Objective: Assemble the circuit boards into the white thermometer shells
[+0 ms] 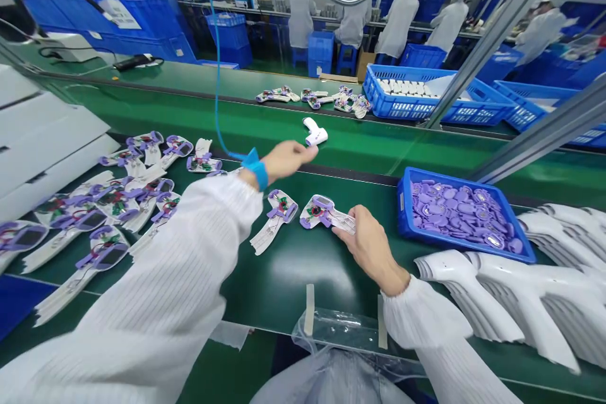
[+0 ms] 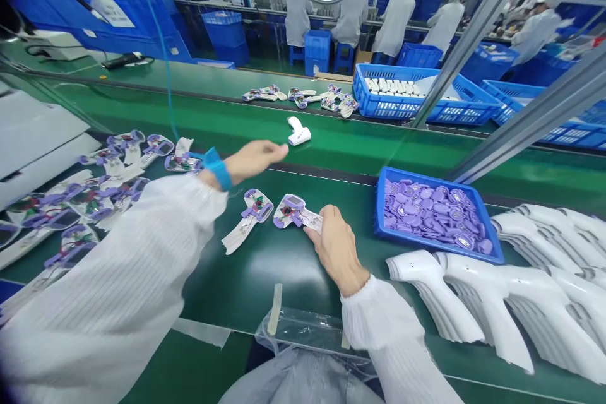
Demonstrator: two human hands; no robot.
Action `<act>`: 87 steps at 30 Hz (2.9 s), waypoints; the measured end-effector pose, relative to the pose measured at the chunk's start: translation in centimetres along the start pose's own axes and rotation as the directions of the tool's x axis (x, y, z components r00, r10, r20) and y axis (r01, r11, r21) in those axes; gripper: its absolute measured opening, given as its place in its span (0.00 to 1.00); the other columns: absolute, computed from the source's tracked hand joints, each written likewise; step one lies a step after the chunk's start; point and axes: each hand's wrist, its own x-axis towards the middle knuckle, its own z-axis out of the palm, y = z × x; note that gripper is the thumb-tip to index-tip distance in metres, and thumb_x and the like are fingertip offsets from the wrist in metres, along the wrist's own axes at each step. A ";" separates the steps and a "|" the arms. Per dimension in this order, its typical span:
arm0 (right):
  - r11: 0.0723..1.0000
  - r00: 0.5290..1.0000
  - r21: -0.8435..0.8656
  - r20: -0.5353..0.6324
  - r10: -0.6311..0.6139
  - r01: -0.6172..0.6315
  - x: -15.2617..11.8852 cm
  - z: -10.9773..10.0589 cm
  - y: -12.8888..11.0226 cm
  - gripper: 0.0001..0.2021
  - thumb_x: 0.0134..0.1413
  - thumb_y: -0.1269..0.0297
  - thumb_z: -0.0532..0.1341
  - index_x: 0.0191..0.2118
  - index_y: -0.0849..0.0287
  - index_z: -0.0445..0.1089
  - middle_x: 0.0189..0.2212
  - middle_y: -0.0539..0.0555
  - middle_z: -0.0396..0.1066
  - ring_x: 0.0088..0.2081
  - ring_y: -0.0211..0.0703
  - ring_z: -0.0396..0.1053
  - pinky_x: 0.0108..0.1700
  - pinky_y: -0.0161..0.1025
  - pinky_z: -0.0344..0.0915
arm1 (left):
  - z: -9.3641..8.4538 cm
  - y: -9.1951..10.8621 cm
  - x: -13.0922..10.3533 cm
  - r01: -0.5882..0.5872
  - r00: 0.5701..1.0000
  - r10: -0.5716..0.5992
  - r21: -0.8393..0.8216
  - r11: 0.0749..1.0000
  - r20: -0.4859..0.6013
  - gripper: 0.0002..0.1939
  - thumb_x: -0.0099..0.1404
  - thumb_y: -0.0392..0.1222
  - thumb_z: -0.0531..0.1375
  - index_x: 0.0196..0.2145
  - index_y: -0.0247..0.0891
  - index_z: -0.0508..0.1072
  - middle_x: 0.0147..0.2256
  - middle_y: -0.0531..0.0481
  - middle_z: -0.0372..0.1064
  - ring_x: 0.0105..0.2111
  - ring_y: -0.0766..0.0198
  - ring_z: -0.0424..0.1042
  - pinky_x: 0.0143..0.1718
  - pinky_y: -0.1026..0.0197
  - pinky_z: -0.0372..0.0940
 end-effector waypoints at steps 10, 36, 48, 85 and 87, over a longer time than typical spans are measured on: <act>0.904 0.998 0.424 0.010 -0.065 0.055 -9.2 -4.8 2.4 0.17 0.69 0.61 0.53 0.60 0.45 0.61 0.57 0.50 0.63 0.57 0.42 0.61 0.55 0.41 0.60 | 7.4 -4.3 -16.1 -0.240 0.871 0.258 -0.095 0.966 0.418 0.10 0.63 0.49 0.65 0.36 0.42 0.72 0.31 0.58 0.69 0.31 0.67 0.65 0.33 0.64 0.57; 0.974 0.926 0.201 -0.378 -0.018 0.101 -11.8 -3.8 0.1 0.08 0.66 0.69 0.57 0.35 0.53 0.70 0.34 0.48 0.73 0.37 0.40 0.64 0.44 0.45 0.53 | 10.2 -3.6 -18.4 -0.378 0.848 0.329 0.039 0.925 0.416 0.05 0.70 0.45 0.57 0.38 0.44 0.71 0.39 0.57 0.72 0.40 0.62 0.69 0.43 0.59 0.58; 0.976 0.944 0.211 -0.329 0.019 0.054 -11.2 -4.1 0.6 0.06 0.66 0.64 0.58 0.42 0.50 0.72 0.41 0.50 0.72 0.41 0.42 0.66 0.45 0.44 0.55 | 9.5 -4.5 -17.6 -0.477 0.838 0.401 0.138 0.868 0.371 0.07 0.70 0.48 0.57 0.41 0.45 0.71 0.45 0.53 0.73 0.47 0.58 0.69 0.50 0.55 0.56; 0.907 0.951 -0.397 -0.203 -0.235 0.139 -12.5 -4.6 2.2 0.14 0.65 0.57 0.58 0.52 0.59 0.68 0.46 0.58 0.73 0.45 0.51 0.67 0.51 0.53 0.53 | 11.3 -6.1 -17.8 0.277 0.783 0.060 -0.435 0.857 0.619 0.23 0.63 0.57 0.63 0.45 0.35 0.72 0.33 0.50 0.70 0.31 0.65 0.66 0.31 0.64 0.61; 0.960 0.973 -0.235 -0.136 -0.185 0.150 -12.2 -4.6 2.9 0.19 0.64 0.52 0.58 0.54 0.59 0.66 0.46 0.60 0.73 0.47 0.54 0.67 0.51 0.53 0.56 | 11.0 -6.1 -17.8 0.168 0.803 0.104 -0.392 0.905 0.587 0.20 0.63 0.55 0.63 0.43 0.35 0.73 0.33 0.51 0.70 0.31 0.65 0.66 0.32 0.64 0.61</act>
